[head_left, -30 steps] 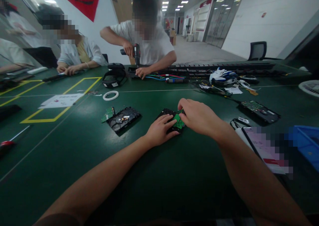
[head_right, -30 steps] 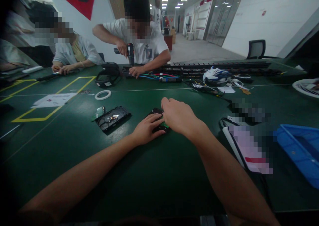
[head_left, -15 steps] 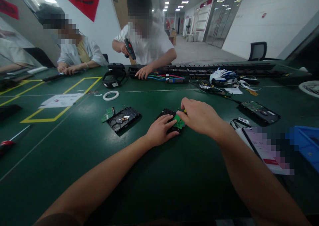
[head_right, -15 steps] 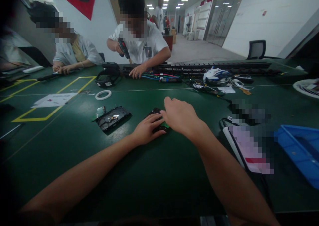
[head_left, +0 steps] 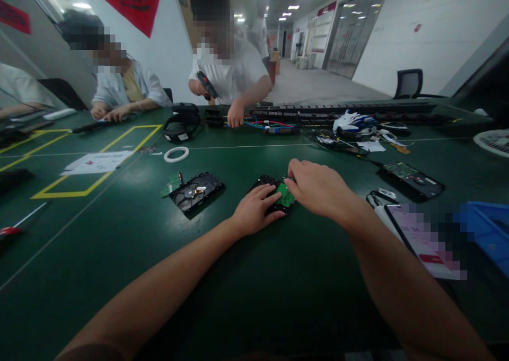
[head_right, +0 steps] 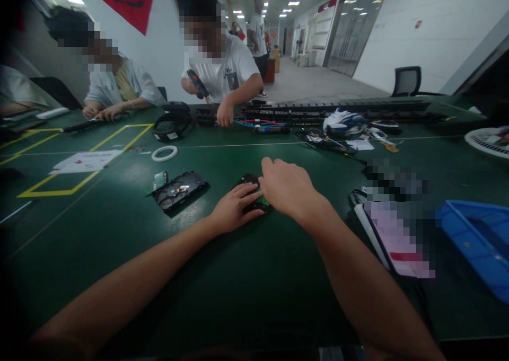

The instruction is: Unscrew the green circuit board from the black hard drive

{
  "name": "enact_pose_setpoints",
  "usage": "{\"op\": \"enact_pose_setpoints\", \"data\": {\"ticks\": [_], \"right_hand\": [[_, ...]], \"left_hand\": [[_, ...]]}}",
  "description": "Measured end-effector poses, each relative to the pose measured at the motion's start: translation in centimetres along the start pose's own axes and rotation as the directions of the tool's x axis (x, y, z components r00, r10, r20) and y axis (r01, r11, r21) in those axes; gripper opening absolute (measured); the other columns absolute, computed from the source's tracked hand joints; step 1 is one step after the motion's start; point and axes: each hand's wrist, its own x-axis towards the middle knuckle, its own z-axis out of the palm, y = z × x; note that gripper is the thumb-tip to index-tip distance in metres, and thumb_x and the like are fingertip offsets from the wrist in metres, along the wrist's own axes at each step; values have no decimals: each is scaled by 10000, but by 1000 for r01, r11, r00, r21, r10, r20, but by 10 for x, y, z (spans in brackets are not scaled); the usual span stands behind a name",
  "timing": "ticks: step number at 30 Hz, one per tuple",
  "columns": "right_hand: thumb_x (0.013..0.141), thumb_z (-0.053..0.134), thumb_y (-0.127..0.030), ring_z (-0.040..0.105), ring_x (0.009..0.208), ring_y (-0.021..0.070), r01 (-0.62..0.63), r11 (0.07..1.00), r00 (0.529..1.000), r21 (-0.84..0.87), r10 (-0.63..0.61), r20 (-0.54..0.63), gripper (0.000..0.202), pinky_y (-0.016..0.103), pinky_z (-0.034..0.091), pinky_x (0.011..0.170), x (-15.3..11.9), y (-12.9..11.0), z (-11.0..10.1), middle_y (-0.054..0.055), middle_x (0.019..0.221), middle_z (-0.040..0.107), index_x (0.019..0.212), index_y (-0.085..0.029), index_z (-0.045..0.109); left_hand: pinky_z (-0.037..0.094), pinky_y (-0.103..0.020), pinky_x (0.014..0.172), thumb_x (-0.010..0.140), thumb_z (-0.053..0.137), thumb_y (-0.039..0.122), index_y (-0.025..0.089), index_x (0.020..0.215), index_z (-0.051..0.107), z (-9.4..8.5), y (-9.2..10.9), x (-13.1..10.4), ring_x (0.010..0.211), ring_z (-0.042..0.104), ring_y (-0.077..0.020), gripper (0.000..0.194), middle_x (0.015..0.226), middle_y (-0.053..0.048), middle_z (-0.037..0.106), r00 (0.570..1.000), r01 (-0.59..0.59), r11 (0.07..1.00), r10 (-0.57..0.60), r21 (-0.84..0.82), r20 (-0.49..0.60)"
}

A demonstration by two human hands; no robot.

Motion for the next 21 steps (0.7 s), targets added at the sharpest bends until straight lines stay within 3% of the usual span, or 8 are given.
{"op": "enact_pose_setpoints", "data": {"ticks": [9, 15, 21], "right_hand": [[925, 538, -160, 698, 957, 278, 79, 994, 997, 72, -80, 8, 224, 358, 429, 722, 1, 1, -1, 127, 1123, 718, 1132, -167, 623], [1011, 508, -336, 709, 896, 316, -9, 1000, 1000, 4, 9, 2, 260, 380, 430, 670, 0, -1, 0, 161, 1114, 724, 1166, -160, 618], [966, 538, -232, 707, 939, 303, 60, 998, 998, 31, -60, -15, 219, 378, 443, 702, 1, 1, 2, 144, 1141, 721, 1155, -162, 624]], "left_hand": [[426, -548, 1216, 994, 620, 602, 214, 1470, 595, 1, -1, -1, 1464, 484, -347, 615, 1543, -146, 544, 1000, -2, 1000, 2, 3, -6], [424, -550, 1216, 987, 642, 587, 211, 1476, 589, 0, 1, 0, 1468, 478, -347, 619, 1547, -148, 540, 1000, 3, 1000, -3, 0, -5], [429, -555, 1212, 996, 618, 601, 225, 1474, 588, 2, 0, -1, 1466, 481, -341, 609, 1544, -136, 544, 1000, -8, 1000, 8, 7, -9]]}}
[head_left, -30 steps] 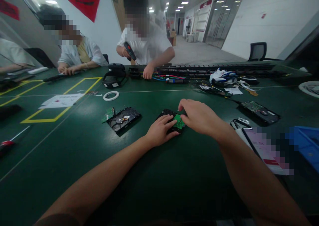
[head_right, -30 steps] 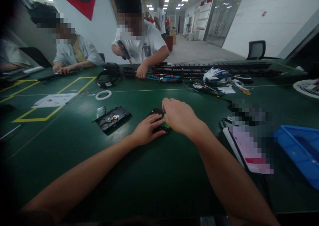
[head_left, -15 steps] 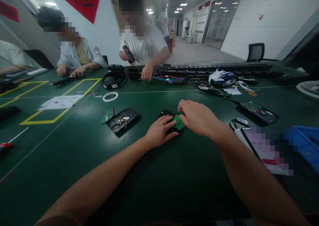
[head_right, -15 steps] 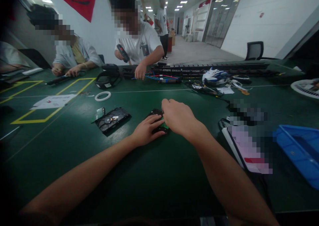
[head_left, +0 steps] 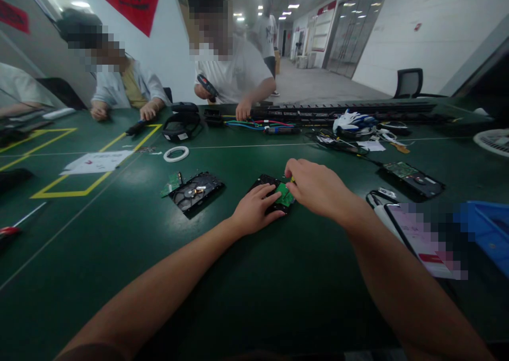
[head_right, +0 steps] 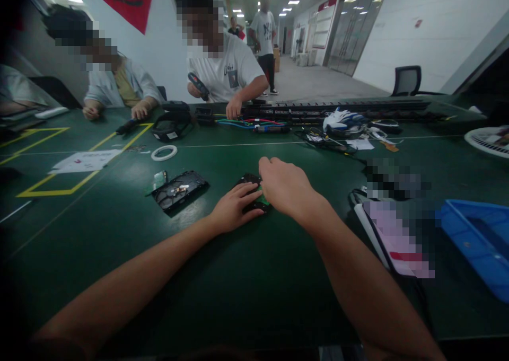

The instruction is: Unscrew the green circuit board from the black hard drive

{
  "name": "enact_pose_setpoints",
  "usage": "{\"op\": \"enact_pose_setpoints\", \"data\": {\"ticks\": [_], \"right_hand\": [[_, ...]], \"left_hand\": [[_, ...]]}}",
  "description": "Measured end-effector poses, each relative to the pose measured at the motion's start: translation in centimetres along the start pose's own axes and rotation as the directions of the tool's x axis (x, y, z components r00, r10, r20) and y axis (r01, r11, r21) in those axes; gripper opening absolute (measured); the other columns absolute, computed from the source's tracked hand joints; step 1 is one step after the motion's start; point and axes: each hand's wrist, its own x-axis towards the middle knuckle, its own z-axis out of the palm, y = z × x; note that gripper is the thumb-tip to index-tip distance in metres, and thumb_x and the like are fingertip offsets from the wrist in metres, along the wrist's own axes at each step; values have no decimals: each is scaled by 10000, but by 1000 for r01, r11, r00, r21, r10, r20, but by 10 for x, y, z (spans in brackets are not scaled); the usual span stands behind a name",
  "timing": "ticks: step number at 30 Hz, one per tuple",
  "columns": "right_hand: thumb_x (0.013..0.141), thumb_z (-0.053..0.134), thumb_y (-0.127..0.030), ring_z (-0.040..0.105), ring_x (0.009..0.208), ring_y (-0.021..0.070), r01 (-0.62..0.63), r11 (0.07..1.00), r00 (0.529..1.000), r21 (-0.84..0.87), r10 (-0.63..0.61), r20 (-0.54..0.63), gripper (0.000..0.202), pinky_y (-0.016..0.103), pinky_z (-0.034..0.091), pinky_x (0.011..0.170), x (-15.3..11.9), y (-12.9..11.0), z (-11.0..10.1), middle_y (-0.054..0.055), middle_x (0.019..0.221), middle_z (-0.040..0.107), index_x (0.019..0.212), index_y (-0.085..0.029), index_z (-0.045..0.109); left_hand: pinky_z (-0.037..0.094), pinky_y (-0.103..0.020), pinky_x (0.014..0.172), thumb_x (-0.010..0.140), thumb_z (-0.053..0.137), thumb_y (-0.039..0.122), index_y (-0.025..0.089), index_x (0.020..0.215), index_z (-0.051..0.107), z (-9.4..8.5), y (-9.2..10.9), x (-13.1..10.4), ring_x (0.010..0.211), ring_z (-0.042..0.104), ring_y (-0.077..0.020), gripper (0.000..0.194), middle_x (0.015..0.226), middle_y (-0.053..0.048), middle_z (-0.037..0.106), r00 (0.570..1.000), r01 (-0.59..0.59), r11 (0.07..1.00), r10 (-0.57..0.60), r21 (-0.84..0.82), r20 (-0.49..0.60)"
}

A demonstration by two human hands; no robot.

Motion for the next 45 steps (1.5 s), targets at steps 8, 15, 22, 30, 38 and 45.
{"op": "enact_pose_setpoints", "data": {"ticks": [8, 15, 22, 30, 38, 45], "right_hand": [[997, 521, -293, 718, 923, 315, -31, 999, 999, -18, 31, 17, 220, 375, 449, 686, -1, -3, -2, 147, 1121, 726, 1156, -170, 612], [974, 558, -240, 713, 964, 307, 10, 1000, 1000, 12, -10, 14, 188, 371, 449, 717, 0, -2, -4, 122, 1125, 732, 1143, -181, 614], [958, 568, -253, 705, 965, 295, 1, 1000, 1000, 22, -2, 31, 224, 364, 454, 718, 0, -5, -4, 135, 1138, 729, 1163, -170, 603], [983, 536, -266, 702, 919, 283, -10, 1000, 1000, 15, 10, 3, 210, 358, 445, 710, 1, 0, 1, 146, 1109, 736, 1153, -171, 613], [956, 567, -262, 705, 924, 282, -2, 999, 1000, 50, 2, 9, 211, 352, 432, 709, 1, -5, -2, 126, 1099, 739, 1149, -183, 598], [986, 552, -279, 709, 925, 294, -28, 1000, 1000, 12, 28, -4, 195, 367, 448, 714, 1, -3, 0, 149, 1117, 731, 1142, -174, 606]], "left_hand": [[422, -541, 1221, 992, 625, 600, 231, 1486, 580, 0, 0, 0, 1473, 472, -337, 618, 1548, -135, 540, 1000, 8, 1000, -8, -4, 8], [422, -563, 1215, 994, 619, 604, 241, 1497, 568, -1, 0, 0, 1468, 476, -340, 622, 1549, -130, 541, 1000, 15, 1000, -15, 0, 17], [415, -545, 1222, 1000, 610, 600, 230, 1500, 568, -1, 0, 0, 1478, 461, -338, 623, 1559, -131, 530, 1000, 16, 1000, -16, 2, 21], [415, -563, 1219, 993, 617, 609, 241, 1495, 571, 0, 0, 0, 1474, 468, -343, 625, 1562, -127, 526, 1000, 17, 1000, -17, -5, 18], [422, -573, 1212, 986, 640, 592, 266, 1519, 548, -1, 1, 0, 1469, 476, -344, 632, 1561, -119, 533, 999, 25, 1000, -24, -19, 24], [418, -572, 1214, 990, 622, 604, 248, 1505, 562, 1, -2, 0, 1475, 470, -348, 628, 1565, -129, 527, 1000, 14, 1000, -14, -14, 15]]}}
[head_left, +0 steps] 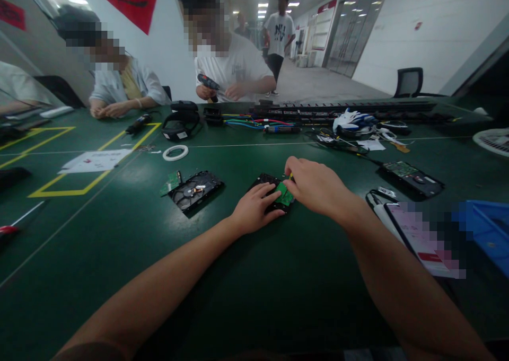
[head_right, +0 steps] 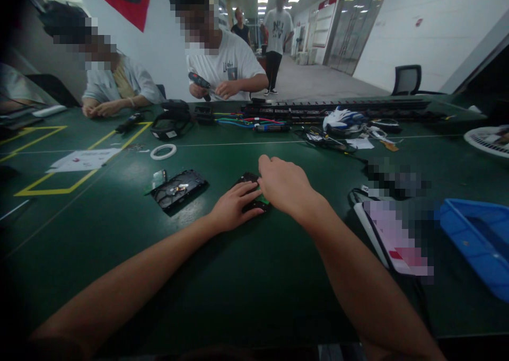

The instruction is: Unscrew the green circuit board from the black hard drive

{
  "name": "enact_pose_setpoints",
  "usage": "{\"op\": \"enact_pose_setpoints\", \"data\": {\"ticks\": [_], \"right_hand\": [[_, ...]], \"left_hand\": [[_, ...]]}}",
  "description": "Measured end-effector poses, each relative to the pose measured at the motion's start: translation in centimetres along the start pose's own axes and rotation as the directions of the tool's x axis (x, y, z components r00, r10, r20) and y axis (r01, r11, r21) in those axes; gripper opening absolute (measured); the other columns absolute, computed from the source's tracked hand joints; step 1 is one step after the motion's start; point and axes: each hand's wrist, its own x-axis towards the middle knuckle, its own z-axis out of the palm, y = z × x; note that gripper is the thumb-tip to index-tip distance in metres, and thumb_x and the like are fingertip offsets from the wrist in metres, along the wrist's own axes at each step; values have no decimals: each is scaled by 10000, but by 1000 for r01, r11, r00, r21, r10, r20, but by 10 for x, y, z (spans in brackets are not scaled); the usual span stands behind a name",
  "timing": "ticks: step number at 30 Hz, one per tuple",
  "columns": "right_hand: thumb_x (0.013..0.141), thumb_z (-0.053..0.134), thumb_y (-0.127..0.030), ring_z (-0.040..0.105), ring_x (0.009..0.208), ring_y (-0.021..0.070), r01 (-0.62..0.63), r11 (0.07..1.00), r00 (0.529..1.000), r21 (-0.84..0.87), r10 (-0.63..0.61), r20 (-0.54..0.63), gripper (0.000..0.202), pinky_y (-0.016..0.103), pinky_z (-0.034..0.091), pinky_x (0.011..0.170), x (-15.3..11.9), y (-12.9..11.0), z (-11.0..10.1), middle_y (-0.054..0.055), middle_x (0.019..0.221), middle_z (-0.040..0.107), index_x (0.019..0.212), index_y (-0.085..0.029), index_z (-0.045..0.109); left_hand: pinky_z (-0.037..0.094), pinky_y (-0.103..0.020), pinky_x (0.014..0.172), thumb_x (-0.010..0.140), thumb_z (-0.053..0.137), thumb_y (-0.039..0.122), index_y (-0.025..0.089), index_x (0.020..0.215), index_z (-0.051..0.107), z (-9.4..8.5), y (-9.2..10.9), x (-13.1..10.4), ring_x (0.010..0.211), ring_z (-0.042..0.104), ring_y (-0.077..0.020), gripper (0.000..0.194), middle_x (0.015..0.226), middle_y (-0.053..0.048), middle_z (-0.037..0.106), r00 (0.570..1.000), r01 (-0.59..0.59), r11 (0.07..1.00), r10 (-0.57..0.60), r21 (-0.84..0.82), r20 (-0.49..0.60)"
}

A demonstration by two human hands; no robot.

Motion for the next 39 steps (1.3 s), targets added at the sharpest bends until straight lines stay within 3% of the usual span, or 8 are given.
{"op": "enact_pose_setpoints", "data": {"ticks": [5, 12, 21, 27, 30, 37, 39], "right_hand": [[901, 581, -166, 702, 985, 275, 45, 997, 999, 67, -45, 10, 253, 355, 451, 762, 1, 0, -1, 123, 1139, 729, 1154, -178, 598], [1004, 528, -372, 723, 873, 322, -67, 997, 998, -28, 67, -8, 258, 372, 420, 652, 1, 0, 1, 148, 1050, 752, 1164, -177, 581], [912, 599, -198, 709, 960, 282, 7, 999, 1000, 48, -7, 0, 263, 356, 437, 732, 1, 0, -2, 120, 1110, 744, 1174, -184, 580], [1006, 530, -379, 719, 885, 331, -94, 995, 996, -27, 94, -5, 276, 391, 452, 681, 1, -1, -2, 167, 1055, 752, 1176, -169, 588], [1012, 524, -373, 721, 877, 336, -133, 990, 991, -49, 133, -12, 287, 393, 461, 678, 2, 0, 0, 175, 1023, 753, 1185, -155, 592], [924, 557, -183, 703, 957, 275, 11, 999, 1000, 41, -10, -10, 254, 368, 467, 756, 1, 1, 1, 139, 1164, 717, 1172, -169, 607], [936, 557, -215, 703, 949, 281, -3, 999, 1000, 35, 3, 4, 258, 369, 467, 746, 1, -1, 1, 144, 1146, 718, 1185, -167, 605]], "left_hand": [[414, -573, 1218, 989, 624, 605, 251, 1503, 562, 0, 1, 0, 1472, 473, -347, 627, 1560, -127, 531, 1000, 1, 1000, -1, 1, -3], [423, -573, 1212, 990, 622, 603, 252, 1500, 564, -1, 2, 1, 1469, 477, -345, 621, 1560, -125, 531, 1000, 1, 1000, -1, 6, -2], [413, -562, 1224, 998, 602, 612, 222, 1478, 584, -1, 2, 1, 1472, 473, -348, 619, 1550, -140, 538, 1000, -5, 1000, 5, 14, -6], [413, -550, 1229, 1002, 596, 610, 228, 1487, 578, -2, 3, 1, 1474, 469, -343, 618, 1550, -133, 538, 1000, -6, 1000, 6, 15, -3], [415, -561, 1224, 996, 607, 609, 240, 1478, 583, -2, 3, 1, 1472, 473, -343, 607, 1547, -127, 542, 1000, 1, 1000, -1, 15, -5], [405, -554, 1231, 999, 601, 613, 226, 1488, 575, -2, 3, 1, 1470, 475, -343, 624, 1555, -139, 533, 1000, -5, 1000, 5, 18, -3], [405, -550, 1231, 998, 609, 604, 223, 1491, 571, -3, 3, 1, 1469, 477, -341, 624, 1556, -139, 532, 1000, -9, 1000, 9, 14, -2]]}}
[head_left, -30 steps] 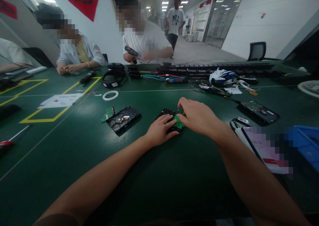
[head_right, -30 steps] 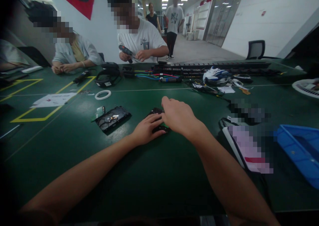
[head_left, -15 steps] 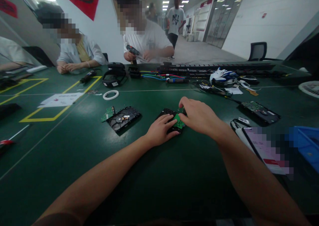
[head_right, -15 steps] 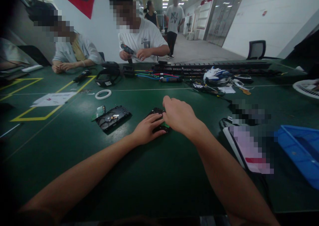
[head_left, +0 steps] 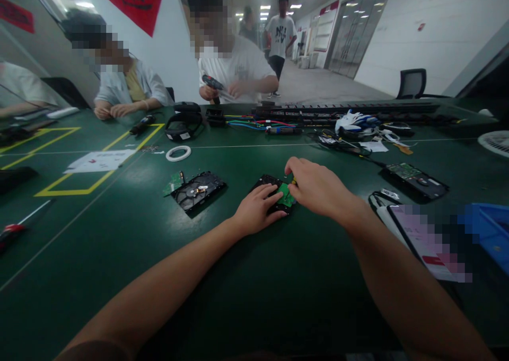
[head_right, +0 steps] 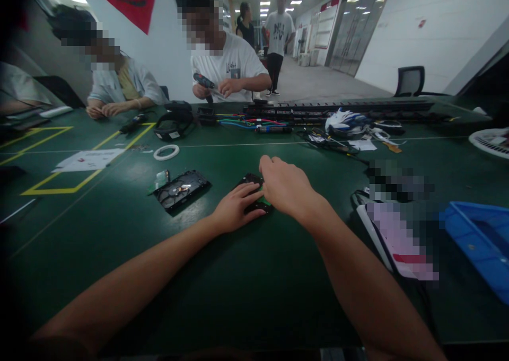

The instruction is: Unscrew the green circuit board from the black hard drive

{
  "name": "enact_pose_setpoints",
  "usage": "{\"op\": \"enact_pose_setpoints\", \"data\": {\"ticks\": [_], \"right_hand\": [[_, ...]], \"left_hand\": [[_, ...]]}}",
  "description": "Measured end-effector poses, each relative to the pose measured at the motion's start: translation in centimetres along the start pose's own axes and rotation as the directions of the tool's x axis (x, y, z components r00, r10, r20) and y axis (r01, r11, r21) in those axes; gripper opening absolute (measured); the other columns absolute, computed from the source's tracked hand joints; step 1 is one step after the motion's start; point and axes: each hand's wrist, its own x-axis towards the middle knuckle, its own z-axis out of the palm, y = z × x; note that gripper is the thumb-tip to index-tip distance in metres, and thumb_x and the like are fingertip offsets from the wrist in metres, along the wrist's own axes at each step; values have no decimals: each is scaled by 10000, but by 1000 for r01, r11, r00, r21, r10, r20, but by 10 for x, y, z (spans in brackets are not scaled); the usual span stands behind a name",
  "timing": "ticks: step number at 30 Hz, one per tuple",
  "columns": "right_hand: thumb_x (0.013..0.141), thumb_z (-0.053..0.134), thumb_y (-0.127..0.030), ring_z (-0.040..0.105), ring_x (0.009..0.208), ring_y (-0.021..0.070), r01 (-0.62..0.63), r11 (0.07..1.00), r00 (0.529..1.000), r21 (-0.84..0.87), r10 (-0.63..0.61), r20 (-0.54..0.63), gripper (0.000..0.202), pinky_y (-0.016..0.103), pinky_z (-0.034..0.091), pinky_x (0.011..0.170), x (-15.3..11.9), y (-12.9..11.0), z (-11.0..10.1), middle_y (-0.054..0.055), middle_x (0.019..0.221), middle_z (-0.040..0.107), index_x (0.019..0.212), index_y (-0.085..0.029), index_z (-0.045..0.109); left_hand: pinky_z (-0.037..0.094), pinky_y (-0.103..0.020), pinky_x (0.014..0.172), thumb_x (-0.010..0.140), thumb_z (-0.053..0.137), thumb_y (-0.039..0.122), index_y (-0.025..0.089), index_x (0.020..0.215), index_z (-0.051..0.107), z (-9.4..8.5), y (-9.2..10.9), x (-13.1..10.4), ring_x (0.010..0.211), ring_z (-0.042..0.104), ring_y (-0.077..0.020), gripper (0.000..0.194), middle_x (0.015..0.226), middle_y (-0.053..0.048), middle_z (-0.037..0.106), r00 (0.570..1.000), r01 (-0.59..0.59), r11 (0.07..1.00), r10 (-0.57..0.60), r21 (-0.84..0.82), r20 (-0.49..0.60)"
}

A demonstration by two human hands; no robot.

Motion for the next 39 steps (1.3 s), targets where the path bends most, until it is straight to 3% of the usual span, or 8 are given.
{"op": "enact_pose_setpoints", "data": {"ticks": [4, 7, 14, 21, 31, 39], "right_hand": [[1022, 489, -363, 716, 897, 315, -75, 996, 997, -50, 75, -11, 289, 389, 470, 705, 0, -2, 0, 167, 1100, 733, 1189, -159, 607], [1031, 477, -336, 720, 886, 318, -76, 994, 997, -77, 76, -12, 264, 395, 471, 700, 1, -1, 0, 171, 1114, 736, 1172, -163, 617], [940, 585, -206, 715, 983, 300, 49, 998, 999, 28, -49, -11, 263, 378, 475, 763, 0, 2, 0, 130, 1126, 737, 1201, -174, 593], [1005, 541, -347, 720, 899, 334, -50, 996, 999, -73, 49, -17, 241, 391, 453, 680, 0, -2, -1, 162, 1106, 733, 1157, -170, 601], [951, 532, -180, 703, 943, 279, 37, 999, 999, -25, -37, 1, 220, 364, 444, 721, -2, -1, 1, 131, 1126, 714, 1154, -169, 618], [1024, 510, -327, 718, 884, 317, -32, 995, 999, -95, 31, -13, 249, 382, 449, 674, -2, -3, -1, 158, 1108, 730, 1170, -159, 622]], "left_hand": [[415, -545, 1225, 989, 634, 590, 227, 1486, 575, 0, 0, 0, 1469, 477, -341, 618, 1552, -136, 537, 1000, 4, 1000, -4, -4, -7], [415, -539, 1227, 986, 632, 600, 215, 1466, 596, 2, -1, -1, 1465, 482, -345, 617, 1539, -144, 547, 1000, 3, 1000, -3, -1, -13], [420, -566, 1215, 991, 625, 602, 265, 1517, 548, 3, -2, -1, 1468, 476, -345, 629, 1566, -113, 526, 1000, 12, 1000, -12, -15, -5], [419, -571, 1213, 988, 636, 591, 259, 1524, 540, 1, -1, -1, 1465, 478, -350, 638, 1564, -124, 528, 1000, 7, 1000, -7, -19, -5], [417, -556, 1218, 1001, 606, 602, 227, 1495, 570, 2, -2, -1, 1471, 472, -345, 622, 1553, -139, 535, 1000, 6, 1000, -6, -7, -7], [414, -561, 1220, 992, 627, 593, 229, 1502, 562, 2, 0, -1, 1474, 468, -347, 631, 1554, -139, 534, 1000, 1, 1000, -1, -11, -3]]}}
